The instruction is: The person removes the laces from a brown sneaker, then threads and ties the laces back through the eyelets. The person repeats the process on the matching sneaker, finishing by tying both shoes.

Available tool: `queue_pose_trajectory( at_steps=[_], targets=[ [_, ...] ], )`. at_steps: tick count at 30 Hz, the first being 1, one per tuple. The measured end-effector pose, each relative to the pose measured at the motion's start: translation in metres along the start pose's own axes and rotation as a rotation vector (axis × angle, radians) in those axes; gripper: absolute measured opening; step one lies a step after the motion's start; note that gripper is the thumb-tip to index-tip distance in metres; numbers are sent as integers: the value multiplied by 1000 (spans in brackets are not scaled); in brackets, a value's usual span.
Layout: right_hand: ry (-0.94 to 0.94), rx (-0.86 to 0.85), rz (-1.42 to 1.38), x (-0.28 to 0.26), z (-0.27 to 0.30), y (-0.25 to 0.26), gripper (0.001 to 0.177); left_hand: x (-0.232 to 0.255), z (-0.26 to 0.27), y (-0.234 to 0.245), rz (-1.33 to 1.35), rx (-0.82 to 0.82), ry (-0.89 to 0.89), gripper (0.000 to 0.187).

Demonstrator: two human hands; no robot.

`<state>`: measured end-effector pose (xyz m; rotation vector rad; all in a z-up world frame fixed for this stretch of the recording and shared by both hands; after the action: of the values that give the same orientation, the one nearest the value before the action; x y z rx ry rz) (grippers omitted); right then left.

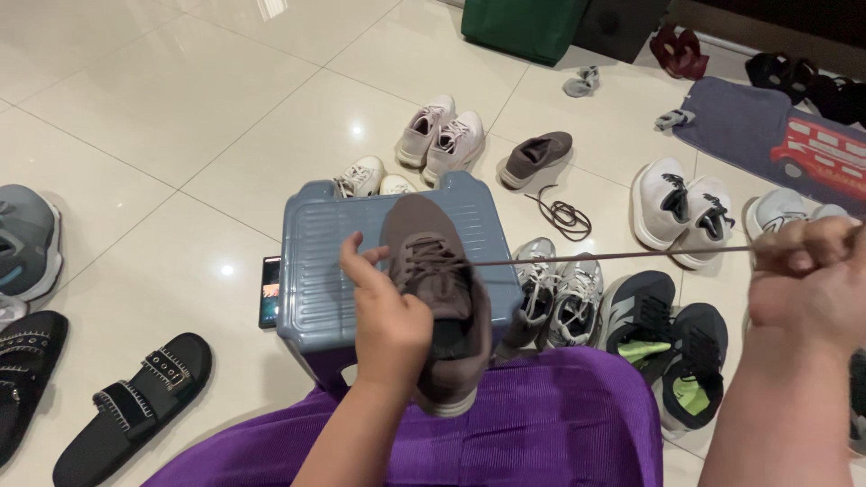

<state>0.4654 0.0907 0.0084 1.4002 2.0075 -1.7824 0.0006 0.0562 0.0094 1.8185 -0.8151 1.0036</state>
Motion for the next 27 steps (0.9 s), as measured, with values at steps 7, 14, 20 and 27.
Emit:
queue_pose_trajectory(
  at_steps=[7, 14, 20, 27],
  targets=[
    [84, 269, 1082, -19, -26, 28, 17, -5, -6, 8, -24, 19, -94, 62],
    [-339, -320, 1071, 103, 92, -138, 69, 16, -14, 10, -510, -81, -101, 29],
    [114, -790, 1349, 140, 161, -247, 64, 13, -19, 8, -659, -146, -72, 31],
    [-1, -684, 1363, 129, 157, -242, 59, -2, -20, 28, -128, 68, -272, 14]
  ],
)
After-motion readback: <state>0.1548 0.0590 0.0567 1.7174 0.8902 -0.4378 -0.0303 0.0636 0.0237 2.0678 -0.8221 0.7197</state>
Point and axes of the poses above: each hand's wrist, its own z-axis away from the middle knuckle, its own y-axis out of the back of the hand, x = y × z, the point moved 2 cm from there along -z, towards the middle knuckle, and after that the axes turned 6 degrees about -z, right-handed, at the moved point
